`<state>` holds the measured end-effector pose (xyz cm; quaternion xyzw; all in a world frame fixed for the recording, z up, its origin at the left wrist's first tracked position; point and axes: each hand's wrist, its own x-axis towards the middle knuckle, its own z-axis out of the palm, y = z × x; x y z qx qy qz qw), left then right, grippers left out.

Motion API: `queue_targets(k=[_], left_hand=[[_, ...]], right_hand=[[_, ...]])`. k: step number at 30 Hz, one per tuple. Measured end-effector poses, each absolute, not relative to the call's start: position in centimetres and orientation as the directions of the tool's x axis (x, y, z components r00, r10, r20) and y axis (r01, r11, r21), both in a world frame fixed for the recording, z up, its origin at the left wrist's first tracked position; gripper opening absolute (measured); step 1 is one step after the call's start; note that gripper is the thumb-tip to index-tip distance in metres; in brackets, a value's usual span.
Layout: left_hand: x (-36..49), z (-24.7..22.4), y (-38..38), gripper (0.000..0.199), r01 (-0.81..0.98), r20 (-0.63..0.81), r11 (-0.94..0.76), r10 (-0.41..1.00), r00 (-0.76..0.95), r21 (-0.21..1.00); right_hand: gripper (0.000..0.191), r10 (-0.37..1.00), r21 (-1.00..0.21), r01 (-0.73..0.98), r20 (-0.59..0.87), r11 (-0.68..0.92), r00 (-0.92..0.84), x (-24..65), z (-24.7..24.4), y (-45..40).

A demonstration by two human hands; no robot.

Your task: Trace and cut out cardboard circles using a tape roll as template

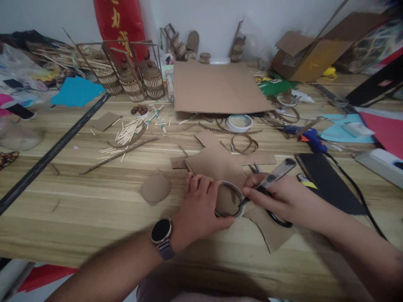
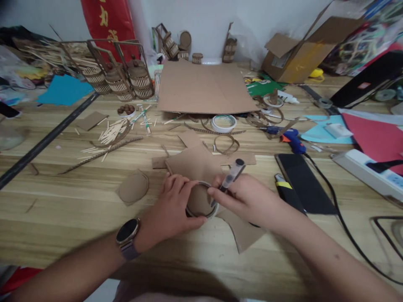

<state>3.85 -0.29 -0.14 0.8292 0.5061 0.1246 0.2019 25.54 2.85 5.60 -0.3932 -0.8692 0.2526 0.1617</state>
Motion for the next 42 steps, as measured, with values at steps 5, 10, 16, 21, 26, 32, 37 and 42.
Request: queue_targets(k=[5,10,16,21,26,32,37,42], left_hand=[[3.9,-0.1,-0.4,0.073,0.783,0.012,-0.409,0.889,0.457,0.469],[3.8,0.0,-0.5,0.074,0.785,0.0,-0.405,0.889,0.458,0.468],[3.7,-0.2,-0.4,0.076,0.781,0.007,-0.406,0.889,0.458,0.476],[3.7,-0.2,-0.4,0.074,0.78,0.003,-0.403,0.889,0.457,0.479],[3.7,-0.3,-0.3,0.076,0.783,0.019,-0.412,0.89,0.456,0.466],[3.7,-0.6,-0.4,0.079,0.774,0.022,-0.407,0.89,0.455,0.485],[3.3,-0.8,-0.4,0.08,0.756,0.059,-0.452,0.873,0.485,0.474],[2.9,-1.0,-0.3,0.077,0.71,0.129,-0.518,0.84,0.527,0.477]], right_hand=[[0.039,0.742,-0.517,0.623,0.036,0.587,-0.67,25.0,5.3,3.0],[0.042,0.746,-0.535,0.637,-0.019,0.555,-0.666,25.0,5.6,3.5],[0.045,0.77,-0.548,0.638,0.017,0.54,-0.637,24.8,5.2,3.8],[0.037,0.735,-0.498,0.671,-0.094,0.549,-0.671,24.7,4.9,4.0],[0.043,0.734,-0.303,0.697,0.01,0.649,-0.679,24.4,5.1,4.6],[0.029,0.744,-0.458,0.6,0.256,0.656,-0.618,25.1,5.4,4.1],[0.019,0.883,-0.478,0.745,0.18,0.464,-0.434,26.0,4.1,3.3],[0.007,0.878,-0.477,0.755,0.083,0.449,-0.471,24.7,1.8,2.5]])
